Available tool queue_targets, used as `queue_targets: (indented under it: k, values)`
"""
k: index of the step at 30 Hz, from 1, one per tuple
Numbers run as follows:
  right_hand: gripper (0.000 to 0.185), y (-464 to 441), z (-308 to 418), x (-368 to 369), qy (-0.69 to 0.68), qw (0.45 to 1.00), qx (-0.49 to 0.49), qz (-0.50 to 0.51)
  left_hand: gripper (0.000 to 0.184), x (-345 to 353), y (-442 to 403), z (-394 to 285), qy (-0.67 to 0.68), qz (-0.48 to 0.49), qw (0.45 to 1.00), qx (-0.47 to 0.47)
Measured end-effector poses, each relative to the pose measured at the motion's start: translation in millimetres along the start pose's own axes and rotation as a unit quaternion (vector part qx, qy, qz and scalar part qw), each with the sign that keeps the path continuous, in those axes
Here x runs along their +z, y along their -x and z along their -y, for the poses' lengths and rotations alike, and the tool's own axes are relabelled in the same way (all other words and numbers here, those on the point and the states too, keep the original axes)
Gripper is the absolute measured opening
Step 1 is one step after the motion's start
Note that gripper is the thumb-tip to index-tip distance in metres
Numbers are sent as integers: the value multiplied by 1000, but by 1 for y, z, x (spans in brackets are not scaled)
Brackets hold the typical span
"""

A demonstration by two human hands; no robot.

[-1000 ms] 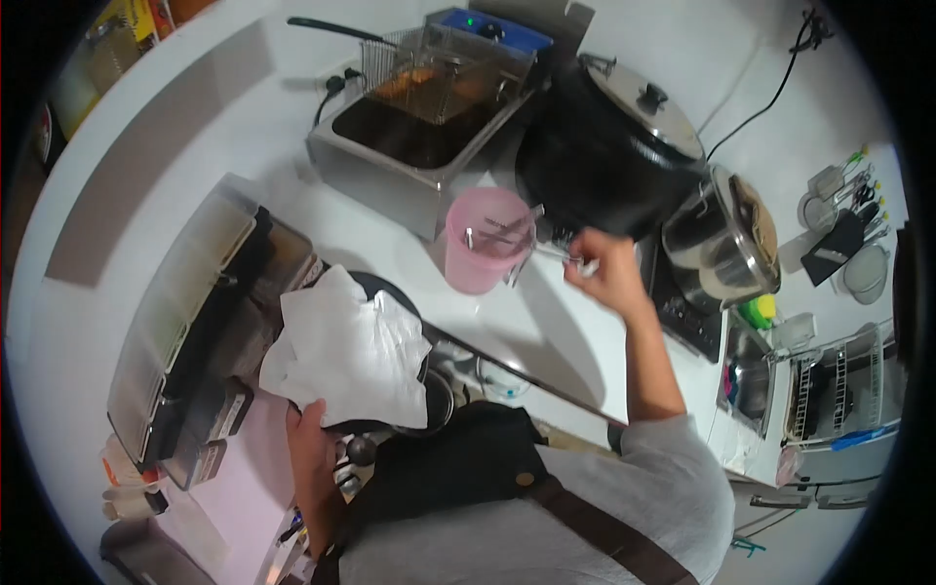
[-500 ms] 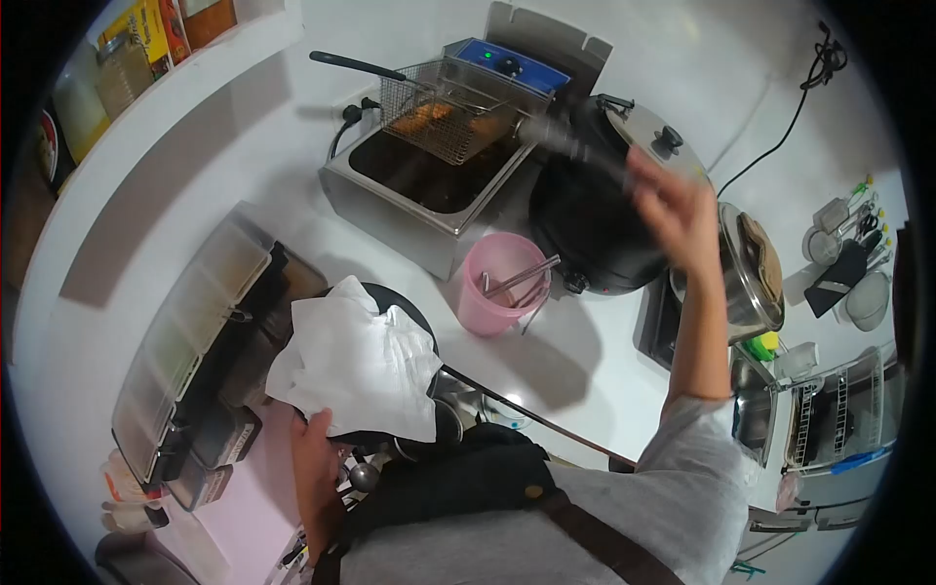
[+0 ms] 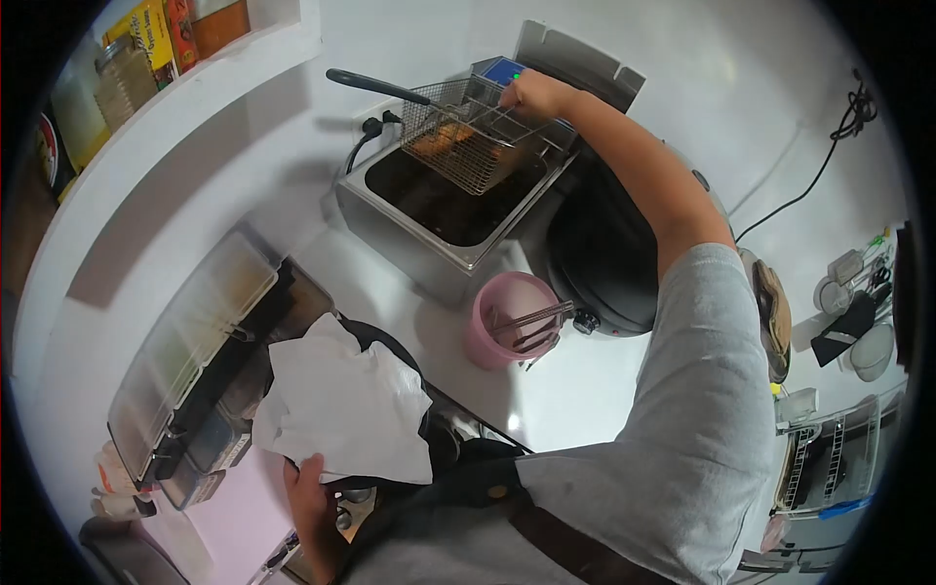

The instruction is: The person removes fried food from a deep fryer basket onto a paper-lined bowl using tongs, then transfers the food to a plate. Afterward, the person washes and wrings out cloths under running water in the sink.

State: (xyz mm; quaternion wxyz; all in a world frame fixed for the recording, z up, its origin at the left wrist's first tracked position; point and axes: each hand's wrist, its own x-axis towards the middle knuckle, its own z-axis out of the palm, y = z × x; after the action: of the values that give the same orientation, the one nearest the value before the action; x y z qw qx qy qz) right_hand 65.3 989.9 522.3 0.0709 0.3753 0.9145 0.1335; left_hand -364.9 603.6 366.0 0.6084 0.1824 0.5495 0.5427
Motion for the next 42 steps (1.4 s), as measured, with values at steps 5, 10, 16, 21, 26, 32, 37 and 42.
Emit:
queue_targets:
  k: [5, 10, 16, 21, 26, 32, 37, 42]
  values:
    - [25, 1, 4, 0, 0, 998, -24, -52, 51, -6, -7, 3, 12, 17, 1000, 24]
    - [24, -5, -11, 16, -23, 989, -37, -138, 50, -6, -13, 5, 13, 17, 999, 28]
    - [24, -13, -17, 10, -110, 987, 20, -114, 50, -3, -14, 6, 22, 30, 999, 19]
    - [27, -23, -26, 17, -211, 969, 60, -115, 53, -3, -10, 6, 28, 10, 1000, -6]
    - [35, -29, -28, 28, -123, 988, 83, -44, 55, 0, -4, 8, 17, -5, 998, 54]
    - [32, -36, -32, 39, -10, 998, 61, 25, 56, -11, -2, 14, 23, 29, 998, 56]
    - [35, -36, -33, 27, 14, 997, -62, 46, 55, -14, 3, 15, 33, -1, 996, 84]
    - [30, -35, -23, 16, 11, 996, 18, 89, 49, -2, 5, -1, -26, 15, 997, 68]
